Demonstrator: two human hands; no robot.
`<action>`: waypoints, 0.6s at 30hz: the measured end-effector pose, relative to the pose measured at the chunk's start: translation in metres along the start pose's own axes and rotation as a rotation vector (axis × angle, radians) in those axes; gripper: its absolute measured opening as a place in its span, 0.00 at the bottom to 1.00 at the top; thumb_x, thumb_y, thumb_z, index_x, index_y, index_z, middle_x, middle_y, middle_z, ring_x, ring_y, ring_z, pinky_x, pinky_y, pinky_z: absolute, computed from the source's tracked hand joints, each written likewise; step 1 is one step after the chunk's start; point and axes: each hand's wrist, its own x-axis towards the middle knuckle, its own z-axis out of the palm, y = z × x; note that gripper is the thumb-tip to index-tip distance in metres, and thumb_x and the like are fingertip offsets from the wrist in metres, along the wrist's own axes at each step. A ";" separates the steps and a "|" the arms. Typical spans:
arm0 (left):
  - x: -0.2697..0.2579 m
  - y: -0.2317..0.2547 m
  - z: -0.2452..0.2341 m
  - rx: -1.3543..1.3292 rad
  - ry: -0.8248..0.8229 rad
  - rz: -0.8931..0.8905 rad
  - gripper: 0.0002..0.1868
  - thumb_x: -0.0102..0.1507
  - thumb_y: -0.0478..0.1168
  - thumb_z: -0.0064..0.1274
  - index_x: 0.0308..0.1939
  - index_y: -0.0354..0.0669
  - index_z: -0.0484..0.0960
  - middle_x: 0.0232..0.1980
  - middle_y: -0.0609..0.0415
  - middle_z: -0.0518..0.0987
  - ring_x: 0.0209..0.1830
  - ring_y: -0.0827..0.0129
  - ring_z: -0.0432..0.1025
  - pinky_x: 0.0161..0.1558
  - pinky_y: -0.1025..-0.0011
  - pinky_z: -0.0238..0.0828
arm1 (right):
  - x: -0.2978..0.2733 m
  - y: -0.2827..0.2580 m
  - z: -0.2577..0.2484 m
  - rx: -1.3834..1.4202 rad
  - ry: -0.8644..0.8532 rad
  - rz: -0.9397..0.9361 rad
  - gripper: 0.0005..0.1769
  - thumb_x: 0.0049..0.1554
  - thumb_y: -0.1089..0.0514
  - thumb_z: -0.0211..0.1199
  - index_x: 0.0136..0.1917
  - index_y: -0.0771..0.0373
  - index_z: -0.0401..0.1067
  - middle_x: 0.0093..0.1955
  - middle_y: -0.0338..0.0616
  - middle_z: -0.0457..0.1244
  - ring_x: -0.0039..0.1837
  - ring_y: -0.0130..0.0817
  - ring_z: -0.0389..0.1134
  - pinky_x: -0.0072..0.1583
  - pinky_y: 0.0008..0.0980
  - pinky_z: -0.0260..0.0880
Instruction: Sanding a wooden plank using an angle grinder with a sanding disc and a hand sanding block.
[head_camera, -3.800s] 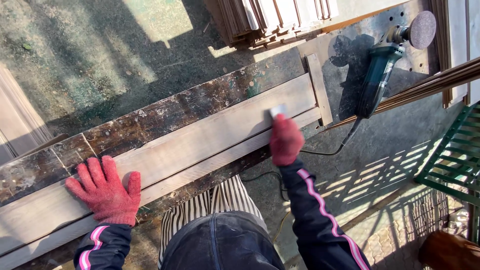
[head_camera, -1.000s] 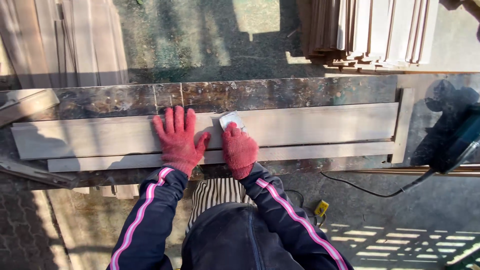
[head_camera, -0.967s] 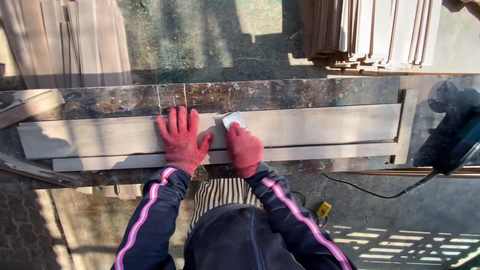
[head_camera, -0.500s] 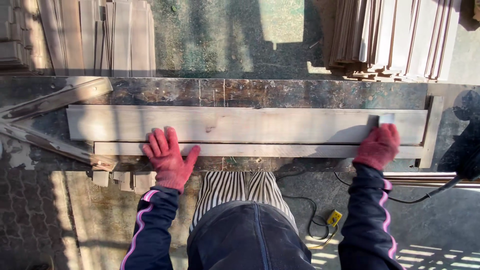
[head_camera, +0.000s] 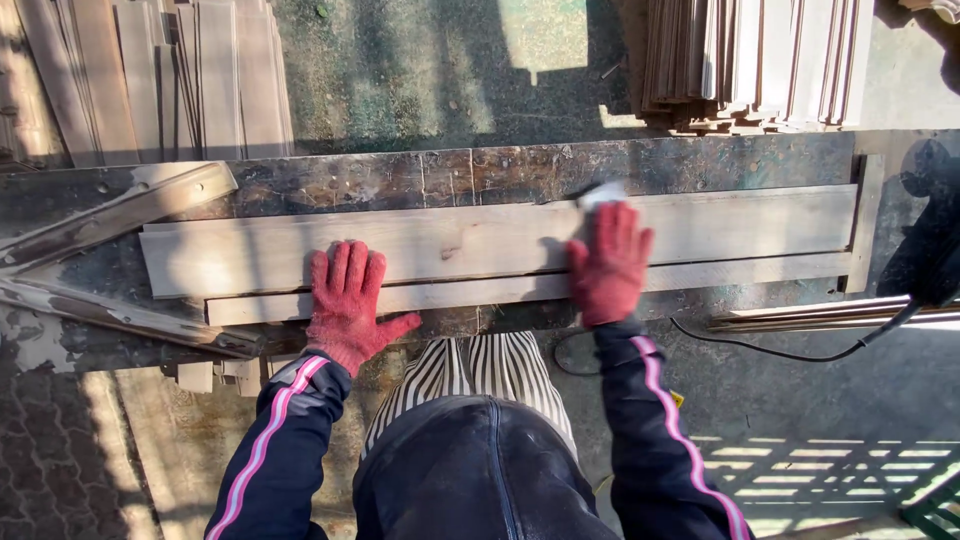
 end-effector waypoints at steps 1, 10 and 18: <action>-0.002 -0.005 0.006 0.020 -0.009 0.013 0.52 0.48 0.82 0.48 0.52 0.37 0.73 0.53 0.38 0.69 0.60 0.45 0.66 0.62 0.46 0.58 | 0.000 0.031 -0.005 -0.069 -0.059 0.210 0.43 0.62 0.33 0.54 0.81 0.59 0.56 0.81 0.59 0.51 0.81 0.57 0.49 0.79 0.58 0.40; -0.011 -0.009 0.019 0.013 -0.070 0.002 0.54 0.45 0.76 0.54 0.60 0.38 0.71 0.61 0.36 0.68 0.68 0.43 0.61 0.67 0.40 0.52 | 0.009 -0.149 0.021 0.235 -0.015 -0.046 0.57 0.53 0.24 0.58 0.79 0.65 0.53 0.80 0.67 0.49 0.81 0.67 0.45 0.80 0.61 0.40; -0.003 0.003 0.012 0.042 -0.133 -0.059 0.55 0.46 0.75 0.57 0.62 0.36 0.70 0.64 0.35 0.67 0.71 0.41 0.59 0.70 0.39 0.48 | 0.009 0.058 -0.012 -0.095 -0.074 0.270 0.45 0.64 0.32 0.55 0.82 0.60 0.55 0.81 0.62 0.51 0.81 0.59 0.50 0.78 0.59 0.42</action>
